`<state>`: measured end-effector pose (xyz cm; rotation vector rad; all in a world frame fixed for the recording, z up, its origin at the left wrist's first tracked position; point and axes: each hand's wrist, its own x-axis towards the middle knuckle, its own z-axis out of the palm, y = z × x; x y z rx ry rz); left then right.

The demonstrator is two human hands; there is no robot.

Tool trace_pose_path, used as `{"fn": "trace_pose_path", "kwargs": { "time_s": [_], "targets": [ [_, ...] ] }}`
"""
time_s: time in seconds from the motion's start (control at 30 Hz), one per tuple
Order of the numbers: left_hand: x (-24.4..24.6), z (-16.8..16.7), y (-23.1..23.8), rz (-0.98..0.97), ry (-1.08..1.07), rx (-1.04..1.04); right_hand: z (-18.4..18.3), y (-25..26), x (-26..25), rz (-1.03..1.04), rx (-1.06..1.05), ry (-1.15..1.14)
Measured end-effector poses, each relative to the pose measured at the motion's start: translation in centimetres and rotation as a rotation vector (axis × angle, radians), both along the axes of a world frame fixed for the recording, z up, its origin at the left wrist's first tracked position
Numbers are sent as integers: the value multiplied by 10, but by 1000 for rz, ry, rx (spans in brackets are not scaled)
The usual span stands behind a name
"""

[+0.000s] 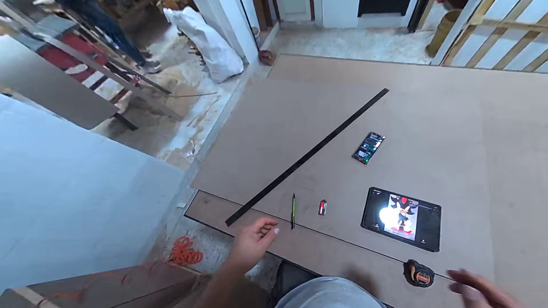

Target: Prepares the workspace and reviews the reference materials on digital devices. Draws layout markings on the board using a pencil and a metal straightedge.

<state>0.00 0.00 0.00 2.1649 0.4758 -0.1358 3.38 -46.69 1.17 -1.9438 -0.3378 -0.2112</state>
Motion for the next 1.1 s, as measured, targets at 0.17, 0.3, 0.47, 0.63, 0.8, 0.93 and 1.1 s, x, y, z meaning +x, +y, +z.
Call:
{"fn": "trace_pose_path", "kwargs": {
  "time_s": [0.17,0.3,0.47,0.63,0.8,0.93,1.1],
  "targets": [
    [53,-105,10,-91,348,169,-57,55,-11,70,-231,124],
    [98,-139,18,-192,451,337,-61,115,-12,-38,-275,175],
    [134,-154,49,-336,255,335,-50,162,-32,-121,-302,229],
    [199,-156,55,-417,119,280,-53,144,-61,-322,-365,383],
    [296,-161,9,-386,75,177,-68,95,-35,-455,-402,459],
    [364,-167,-40,-363,86,113,-85,41,71,-445,-537,431],
    [455,-175,-97,-324,121,65,-152,-14,290,-454,-663,377]
  ]
}}
